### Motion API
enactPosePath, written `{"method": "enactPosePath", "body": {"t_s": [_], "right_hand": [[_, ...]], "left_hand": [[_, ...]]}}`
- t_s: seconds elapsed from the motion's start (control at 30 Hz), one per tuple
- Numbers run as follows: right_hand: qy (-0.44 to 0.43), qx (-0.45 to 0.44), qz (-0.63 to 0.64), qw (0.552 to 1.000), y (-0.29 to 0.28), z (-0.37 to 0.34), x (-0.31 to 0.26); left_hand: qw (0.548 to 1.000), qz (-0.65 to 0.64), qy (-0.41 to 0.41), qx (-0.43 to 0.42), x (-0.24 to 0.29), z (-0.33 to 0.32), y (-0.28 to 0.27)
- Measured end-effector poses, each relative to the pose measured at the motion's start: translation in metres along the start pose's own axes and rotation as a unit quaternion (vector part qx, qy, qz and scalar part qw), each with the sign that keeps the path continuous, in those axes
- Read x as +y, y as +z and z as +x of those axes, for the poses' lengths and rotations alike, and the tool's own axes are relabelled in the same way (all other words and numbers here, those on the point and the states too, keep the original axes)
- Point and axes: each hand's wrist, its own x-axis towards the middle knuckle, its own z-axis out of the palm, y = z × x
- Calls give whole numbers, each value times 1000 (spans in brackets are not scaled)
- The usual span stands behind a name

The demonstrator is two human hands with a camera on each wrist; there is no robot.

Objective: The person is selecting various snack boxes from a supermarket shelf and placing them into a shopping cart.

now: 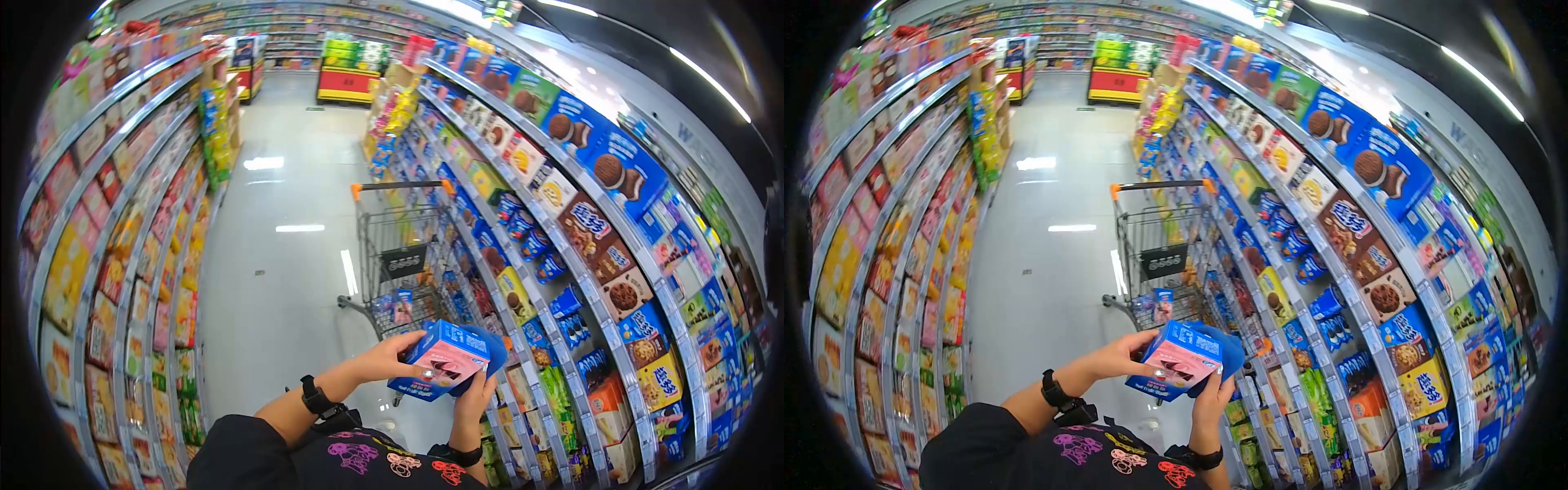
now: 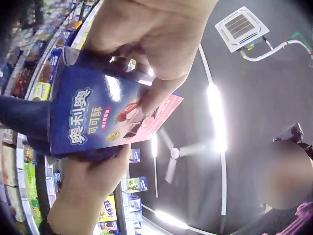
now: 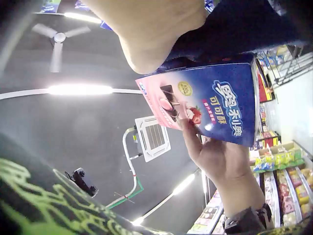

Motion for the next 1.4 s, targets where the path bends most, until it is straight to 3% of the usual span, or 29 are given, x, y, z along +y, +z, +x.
{"method": "enactPosePath", "body": {"t_s": [0.13, 0.23, 0.27, 0.33, 0.43, 0.47, 0.5, 0.53, 0.6, 0.73, 0.83, 0.87, 1.03, 1.3, 1.4], "right_hand": [[107, -30, 177, 978, 32, -28, -4], [228, -100, 306, 919, 46, -29, -5], [269, -120, 304, 906, 54, -30, -10], [264, -167, 283, 907, 67, -40, -27], [245, -239, 249, 906, 64, -46, -21], [272, -246, 289, 885, 59, -49, -31], [297, -253, 328, 860, 61, -50, -43], [248, -194, 248, 916, 57, -56, -39], [170, -202, 268, 927, 58, -59, -40], [112, -210, 192, 952, 58, -62, -45], [126, -247, 62, 959, 36, -73, -22], [156, -182, 101, 966, 38, -80, -27], [186, -135, 99, 968, 35, -90, -20], [207, -83, 116, 968, 48, -96, -16], [187, -100, 99, 972, 53, -96, -13]], "left_hand": [[996, 68, 49, 41, 9, -50, -6], [992, 120, 43, 10, 27, -75, -13], [988, 151, 43, -11, 24, -78, -16], [981, 190, 20, -34, 15, -83, -14], [988, 117, -30, -92, 22, -89, -13], [993, 92, 11, -69, 24, -93, -10], [999, 34, -9, -40, 25, -94, -11], [999, -25, -29, -12, 25, -94, -12], [988, -144, -25, 45, 15, -91, -14], [994, -68, -3, 86, 3, -81, -16], [999, 43, -21, 18, 5, -78, -5], [1000, 13, -12, 12, -2, -77, -1], [998, 33, -33, 36, -1, -79, 6], [974, 135, 46, 177, -8, -82, 1], [906, 219, 175, 318, 8, -98, -4]]}}
